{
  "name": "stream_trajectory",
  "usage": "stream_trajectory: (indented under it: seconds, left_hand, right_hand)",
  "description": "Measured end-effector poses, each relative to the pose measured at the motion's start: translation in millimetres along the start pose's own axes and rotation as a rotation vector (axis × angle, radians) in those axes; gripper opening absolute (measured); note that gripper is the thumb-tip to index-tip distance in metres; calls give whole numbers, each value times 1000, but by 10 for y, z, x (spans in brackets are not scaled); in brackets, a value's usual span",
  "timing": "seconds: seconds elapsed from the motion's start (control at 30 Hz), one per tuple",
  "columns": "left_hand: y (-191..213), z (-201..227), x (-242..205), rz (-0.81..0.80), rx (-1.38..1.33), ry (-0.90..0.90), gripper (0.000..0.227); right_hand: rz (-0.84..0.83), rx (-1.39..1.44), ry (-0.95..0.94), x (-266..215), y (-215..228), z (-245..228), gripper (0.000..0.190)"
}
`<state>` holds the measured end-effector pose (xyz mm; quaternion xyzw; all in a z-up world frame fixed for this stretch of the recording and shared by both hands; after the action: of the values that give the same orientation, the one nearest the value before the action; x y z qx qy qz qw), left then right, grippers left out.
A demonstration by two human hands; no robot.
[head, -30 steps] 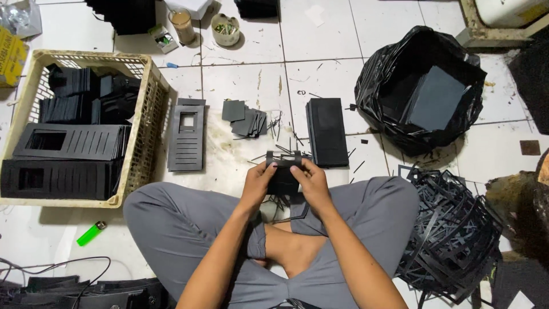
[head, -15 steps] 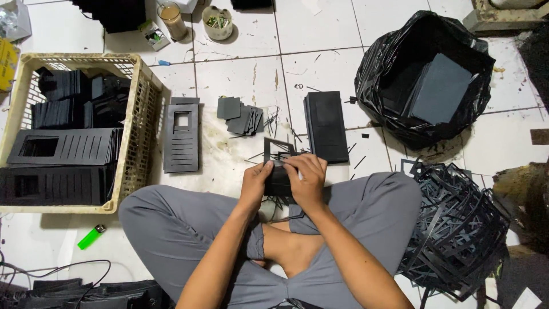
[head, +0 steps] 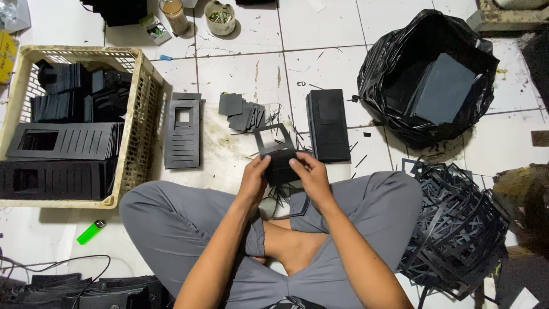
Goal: Removing excess waste material and frames from small black leather or plastic components
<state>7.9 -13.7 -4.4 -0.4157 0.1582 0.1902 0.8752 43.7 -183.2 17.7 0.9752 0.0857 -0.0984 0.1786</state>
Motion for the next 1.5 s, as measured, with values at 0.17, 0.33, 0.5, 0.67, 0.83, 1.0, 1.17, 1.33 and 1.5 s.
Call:
stream_trajectory:
  seconds: [0.17,0.33,0.5,0.67,0.83,1.0,1.17,1.33,1.5]
  left_hand:
    - [-36,35,-86,34,151,23,38]
    - [-17,55,-83,99,241,-7,36]
    - [-141,127,-169,67,323,-41,34]
    - [-48,-21,-144,70,382,-96,25]
    - [-47,34,-155,127,368,-78,32]
    - [-190,150,-209,139,343,82,34]
    - [-121,99,-174,75,353,20,34]
    - [-185,82,-236,41,385,-94,23]
    - [-366,224,-368,70,462,-186,17]
  right_hand:
    - [-29,92,-50,-33,5,-161,20]
    - [-69,125,-64,-74,17,-301,16]
    - [-46,51,-78,-37,24,-233,15]
    - [-6,-141,-33,-23,-10,-225,6]
    - [-32,-127,-8,-79,-42,-365,7]
    - [-102,2,-31,-126,14,-404,7]
    - [-104,-6,-42,-151,27,-498,9]
    - [-81,-20,-94,-83,-63,-307,11]
    - [-3,-253,-92,61,-141,-81,8]
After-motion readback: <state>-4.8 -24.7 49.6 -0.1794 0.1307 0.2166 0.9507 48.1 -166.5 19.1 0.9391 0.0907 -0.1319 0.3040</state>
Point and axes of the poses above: each hand's wrist, its own x-axis towards the middle knuckle, its own y-axis out of the back of the hand, z = x × y, the point moved 1 cm from there along x, towards the middle knuckle, and after that the axes turned 15 degrees about -x, right-handed, at the moved point
